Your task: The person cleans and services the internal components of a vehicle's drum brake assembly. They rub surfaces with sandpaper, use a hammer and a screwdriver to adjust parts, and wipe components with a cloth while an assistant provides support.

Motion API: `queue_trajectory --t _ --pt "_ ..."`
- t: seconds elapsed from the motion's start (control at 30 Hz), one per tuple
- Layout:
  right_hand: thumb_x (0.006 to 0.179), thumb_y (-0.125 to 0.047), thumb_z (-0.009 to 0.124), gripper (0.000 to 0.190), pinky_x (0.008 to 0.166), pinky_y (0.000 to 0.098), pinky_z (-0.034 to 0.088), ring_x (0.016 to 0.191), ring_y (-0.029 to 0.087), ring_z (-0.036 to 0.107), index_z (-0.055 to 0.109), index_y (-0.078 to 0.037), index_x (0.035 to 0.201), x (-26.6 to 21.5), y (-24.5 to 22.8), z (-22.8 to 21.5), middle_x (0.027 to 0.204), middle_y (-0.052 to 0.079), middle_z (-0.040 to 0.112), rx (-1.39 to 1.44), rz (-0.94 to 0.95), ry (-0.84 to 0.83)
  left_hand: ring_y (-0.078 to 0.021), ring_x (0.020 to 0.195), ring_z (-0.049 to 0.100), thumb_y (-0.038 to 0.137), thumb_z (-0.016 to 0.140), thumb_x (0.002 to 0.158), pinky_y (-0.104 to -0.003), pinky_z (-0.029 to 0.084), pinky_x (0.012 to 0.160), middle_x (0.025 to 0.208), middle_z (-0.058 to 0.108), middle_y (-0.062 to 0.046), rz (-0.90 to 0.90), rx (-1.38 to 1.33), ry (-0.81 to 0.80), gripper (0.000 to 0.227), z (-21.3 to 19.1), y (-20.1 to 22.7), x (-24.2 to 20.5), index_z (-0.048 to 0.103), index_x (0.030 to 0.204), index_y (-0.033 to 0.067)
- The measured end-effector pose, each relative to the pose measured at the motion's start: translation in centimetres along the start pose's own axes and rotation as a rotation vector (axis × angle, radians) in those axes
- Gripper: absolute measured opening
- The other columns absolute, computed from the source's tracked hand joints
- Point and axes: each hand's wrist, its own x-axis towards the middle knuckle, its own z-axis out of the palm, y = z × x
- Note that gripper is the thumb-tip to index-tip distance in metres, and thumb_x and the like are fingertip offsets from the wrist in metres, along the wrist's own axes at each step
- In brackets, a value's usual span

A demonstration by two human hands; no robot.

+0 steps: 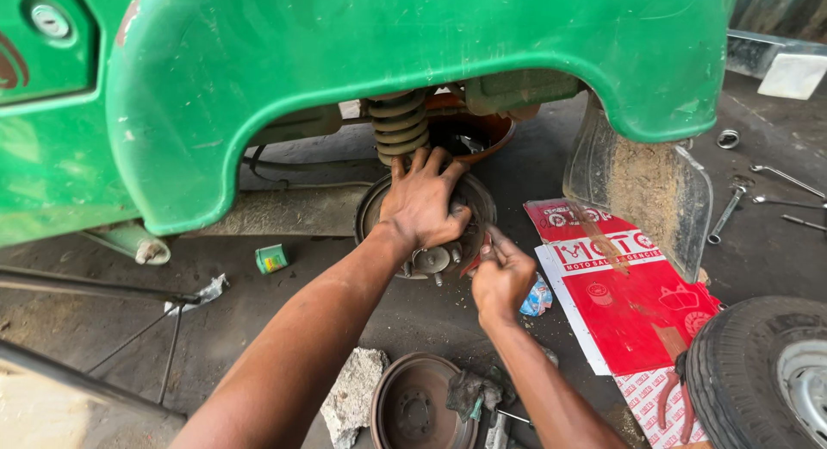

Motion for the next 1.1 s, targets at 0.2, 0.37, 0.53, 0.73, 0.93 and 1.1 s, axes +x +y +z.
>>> queue_trajectory --t 0.2,0.37,0.53,0.73,0.93,1.1 --pt "0.091 0.011 0.053 0.037 0.072 0.0359 0.060 0.085 0.022 0.074 0.070 -0.002 0.121 1.2 -1.6 -0.6 0.104 0.012 0.077 0.056 0.196 0.042 -0.0408 0.142 0.034 0.045 0.068 0.072 -0.068 0.022 0.113 0.145 0.046 -0.020 0.020 0.002 0.047 0.077 0.3 0.2 0.2 0.054 0.141 0.0128" --pt "0.085 0.016 0.053 0.041 0.096 0.0334 0.056 0.105 0.021 0.075 0.077 0.000 0.113 2.2 -2.9 -0.4 0.110 0.014 0.078 -0.247 -0.494 -0.046 -0.0416 0.144 0.032 0.046 0.068 0.074 -0.069 0.020 0.115 0.147 0.045 -0.021 0.004 -0.011 0.003 0.078 0.5 -0.2 0.1 0.053 0.143 0.0134" --pt "0.086 0.009 0.060 0.036 0.085 0.0320 0.055 0.091 0.019 0.074 0.079 -0.006 0.112 2.2 -4.7 -1.5 0.101 0.012 0.079 -0.339 -0.200 0.006 -0.0418 0.145 0.030 0.046 0.068 0.074 -0.069 0.020 0.115 0.150 0.040 -0.022 -0.023 0.013 -0.031 0.079 0.0 0.6 0.2 0.051 0.144 0.0143" --pt "0.091 0.006 0.057 0.033 0.089 0.0291 0.056 0.095 0.016 0.075 0.077 -0.006 0.114 2.1 -2.6 -0.9 0.107 0.011 0.080 -0.189 -0.216 -0.057 -0.0399 0.144 0.033 0.043 0.068 0.073 -0.068 0.021 0.116 0.147 0.045 -0.018 -0.010 0.011 -0.010 0.079 -0.1 0.3 -0.1 0.051 0.145 0.0144" --pt "0.089 0.007 0.056 0.033 0.090 0.0313 0.055 0.098 0.019 0.073 0.076 -0.003 0.113 1.9 0.3 -0.6 0.108 0.012 0.079 -0.088 -0.127 0.093 -0.0432 0.137 0.033 0.046 0.071 0.069 -0.068 0.024 0.109 0.142 0.044 -0.021 0.003 0.016 0.024 0.080 -0.8 0.4 0.5 0.053 0.140 0.0133" --pt "0.094 0.006 0.056 0.030 0.082 0.0330 0.057 0.091 0.019 0.072 0.075 -0.001 0.115 1.3 0.6 -1.3 0.103 0.010 0.077 -0.103 -0.049 0.058 -0.0391 0.141 0.037 0.041 0.068 0.072 -0.068 0.026 0.113 0.142 0.048 -0.018 0.005 -0.008 0.006 0.076 0.2 0.4 -0.1 0.054 0.142 0.0137"
